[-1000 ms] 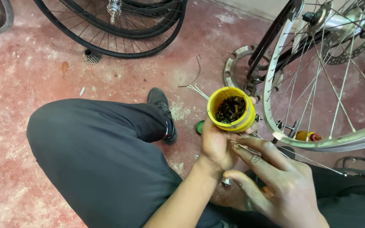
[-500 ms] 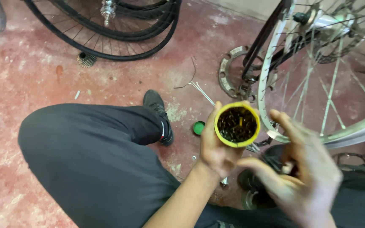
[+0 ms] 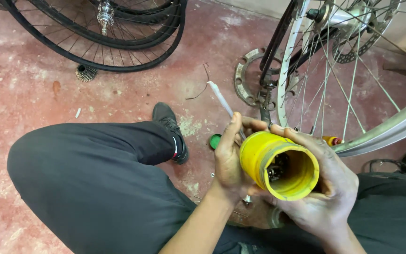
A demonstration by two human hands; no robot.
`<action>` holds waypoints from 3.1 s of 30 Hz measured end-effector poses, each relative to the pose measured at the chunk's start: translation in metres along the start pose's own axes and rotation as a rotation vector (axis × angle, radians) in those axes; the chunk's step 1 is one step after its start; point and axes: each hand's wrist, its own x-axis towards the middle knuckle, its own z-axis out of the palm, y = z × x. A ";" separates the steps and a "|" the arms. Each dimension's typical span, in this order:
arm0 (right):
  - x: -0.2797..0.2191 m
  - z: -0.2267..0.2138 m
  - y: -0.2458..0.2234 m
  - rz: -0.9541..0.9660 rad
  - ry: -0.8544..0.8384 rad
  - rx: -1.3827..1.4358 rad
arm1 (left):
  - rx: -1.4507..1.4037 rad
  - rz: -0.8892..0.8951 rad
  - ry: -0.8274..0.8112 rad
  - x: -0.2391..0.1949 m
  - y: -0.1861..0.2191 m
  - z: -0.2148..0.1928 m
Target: The person sits on the floor and works on a bicycle wheel, first adjusting the brake pads with a tool. They then remove several spokes from the wheel, dip them into a container of grease, and reinsert them into the hub.
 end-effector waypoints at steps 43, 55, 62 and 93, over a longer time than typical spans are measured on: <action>0.015 -0.010 0.014 -0.241 -0.359 -0.261 | 0.182 -0.127 0.077 0.022 0.014 -0.016; 0.006 -0.004 0.021 -0.257 -0.350 -0.564 | 0.125 -0.187 0.097 0.028 0.003 -0.027; 0.013 -0.008 0.019 -0.204 -0.407 -0.299 | 0.132 -0.189 0.092 0.029 0.006 -0.024; 0.013 -0.017 0.019 -0.148 -0.522 -0.416 | 0.135 -0.254 0.190 0.032 -0.004 -0.033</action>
